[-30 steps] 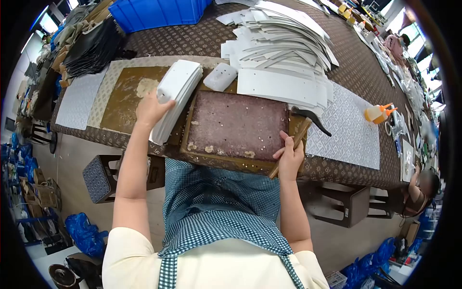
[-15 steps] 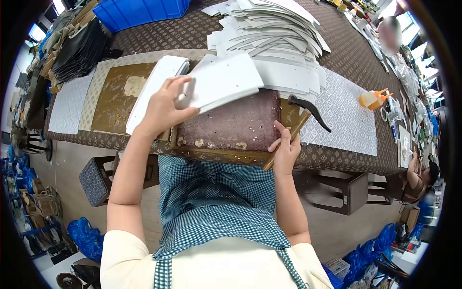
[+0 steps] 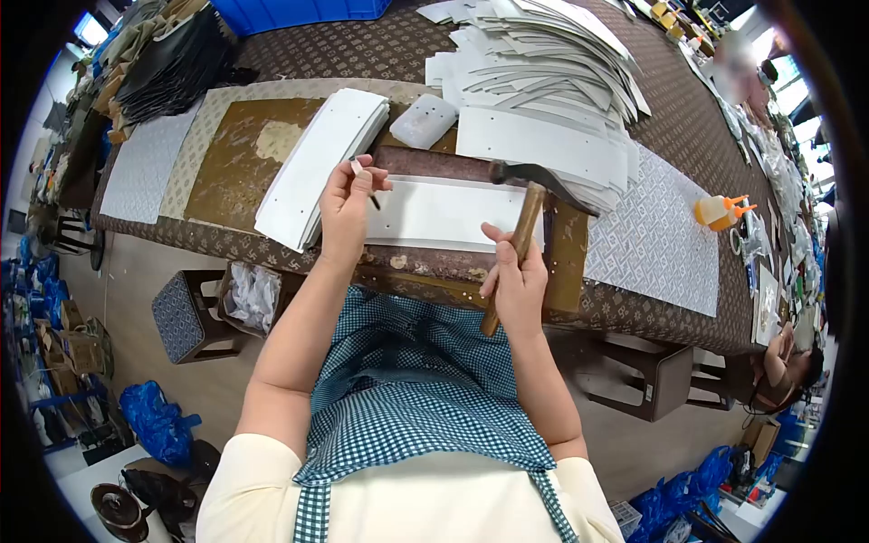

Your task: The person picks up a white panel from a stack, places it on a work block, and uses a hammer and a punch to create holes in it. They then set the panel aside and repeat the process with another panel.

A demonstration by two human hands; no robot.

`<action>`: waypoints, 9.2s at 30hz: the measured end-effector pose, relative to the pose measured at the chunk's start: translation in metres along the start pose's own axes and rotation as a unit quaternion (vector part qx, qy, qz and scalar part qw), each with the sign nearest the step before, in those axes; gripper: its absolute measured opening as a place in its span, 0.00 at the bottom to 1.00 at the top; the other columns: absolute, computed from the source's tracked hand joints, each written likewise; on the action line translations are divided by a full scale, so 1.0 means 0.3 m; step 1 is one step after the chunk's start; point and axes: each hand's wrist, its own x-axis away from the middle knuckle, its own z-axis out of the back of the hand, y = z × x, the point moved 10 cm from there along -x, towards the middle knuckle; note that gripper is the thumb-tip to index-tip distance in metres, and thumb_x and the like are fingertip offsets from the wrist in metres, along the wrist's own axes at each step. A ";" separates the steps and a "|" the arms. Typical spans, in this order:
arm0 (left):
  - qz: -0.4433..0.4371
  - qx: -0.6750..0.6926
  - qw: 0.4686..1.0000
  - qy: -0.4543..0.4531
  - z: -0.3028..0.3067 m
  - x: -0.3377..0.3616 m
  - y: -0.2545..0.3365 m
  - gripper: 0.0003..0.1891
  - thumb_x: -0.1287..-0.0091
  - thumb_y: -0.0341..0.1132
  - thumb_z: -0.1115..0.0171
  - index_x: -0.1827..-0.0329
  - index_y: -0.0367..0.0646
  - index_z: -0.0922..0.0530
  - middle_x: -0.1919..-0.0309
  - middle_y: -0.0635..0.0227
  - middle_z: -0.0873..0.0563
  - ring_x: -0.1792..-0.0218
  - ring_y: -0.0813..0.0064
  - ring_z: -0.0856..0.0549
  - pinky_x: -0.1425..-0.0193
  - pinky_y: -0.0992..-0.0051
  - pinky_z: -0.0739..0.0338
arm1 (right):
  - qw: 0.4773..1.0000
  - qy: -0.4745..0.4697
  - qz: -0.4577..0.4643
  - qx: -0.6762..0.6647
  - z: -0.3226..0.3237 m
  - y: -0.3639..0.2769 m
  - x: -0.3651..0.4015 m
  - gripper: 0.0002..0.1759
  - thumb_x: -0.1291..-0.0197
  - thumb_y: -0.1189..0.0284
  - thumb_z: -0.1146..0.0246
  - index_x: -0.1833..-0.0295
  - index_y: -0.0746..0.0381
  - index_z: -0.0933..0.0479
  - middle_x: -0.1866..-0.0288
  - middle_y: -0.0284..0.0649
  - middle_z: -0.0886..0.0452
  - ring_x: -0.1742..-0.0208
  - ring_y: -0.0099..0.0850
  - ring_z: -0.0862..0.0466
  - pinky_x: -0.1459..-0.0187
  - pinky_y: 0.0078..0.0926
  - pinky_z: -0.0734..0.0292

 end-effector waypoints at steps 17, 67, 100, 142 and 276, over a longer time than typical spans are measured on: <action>-0.074 -0.244 0.967 -0.021 0.014 -0.029 -0.005 0.08 0.31 0.31 0.32 0.55 0.35 0.15 0.62 0.67 0.11 0.64 0.82 0.16 0.57 0.80 0.21 | 0.998 0.004 -0.052 0.029 -0.103 0.120 -0.054 0.14 0.24 0.66 0.45 0.51 0.68 0.29 0.47 0.45 0.14 0.83 0.21 0.22 0.79 0.19 0.25; -0.096 -0.326 0.932 -0.128 -0.050 -0.049 0.004 0.10 0.32 0.34 0.36 0.52 0.40 0.16 0.66 0.62 0.19 0.71 0.66 0.19 0.65 0.71 0.25 | 0.984 -0.077 -0.071 0.147 -0.131 0.018 -0.113 0.17 0.24 0.62 0.43 0.50 0.68 0.25 0.61 0.41 0.15 0.84 0.21 0.24 0.82 0.21 0.30; -0.199 -0.359 0.902 -0.136 -0.038 0.127 0.091 0.07 0.37 0.27 0.31 0.56 0.39 0.14 0.65 0.62 0.14 0.66 0.66 0.13 0.62 0.73 0.19 | 0.985 -0.109 -0.060 0.121 -0.145 0.038 -0.075 0.14 0.25 0.65 0.43 0.56 0.67 0.28 0.67 0.38 0.14 0.84 0.18 0.24 0.82 0.18 0.30; -0.042 -0.319 0.929 -0.184 -0.020 0.080 0.008 0.05 0.33 0.27 0.33 0.57 0.35 0.17 0.64 0.68 0.15 0.64 0.80 0.18 0.58 0.79 0.23 | 0.992 0.088 -0.017 0.084 0.238 0.047 -0.056 0.16 0.22 0.62 0.47 0.53 0.66 0.30 0.45 0.48 0.15 0.85 0.18 0.27 0.83 0.16 0.31; -0.074 -0.185 0.956 -0.217 -0.549 -0.052 -0.304 0.18 0.25 0.41 0.38 0.47 0.32 0.17 0.63 0.70 0.16 0.63 0.82 0.20 0.54 0.80 0.25 | 0.936 0.222 0.003 0.274 0.251 0.027 -0.015 0.20 0.35 0.63 0.43 0.44 0.65 0.23 0.61 0.57 0.15 0.55 0.56 0.15 0.52 0.49 0.22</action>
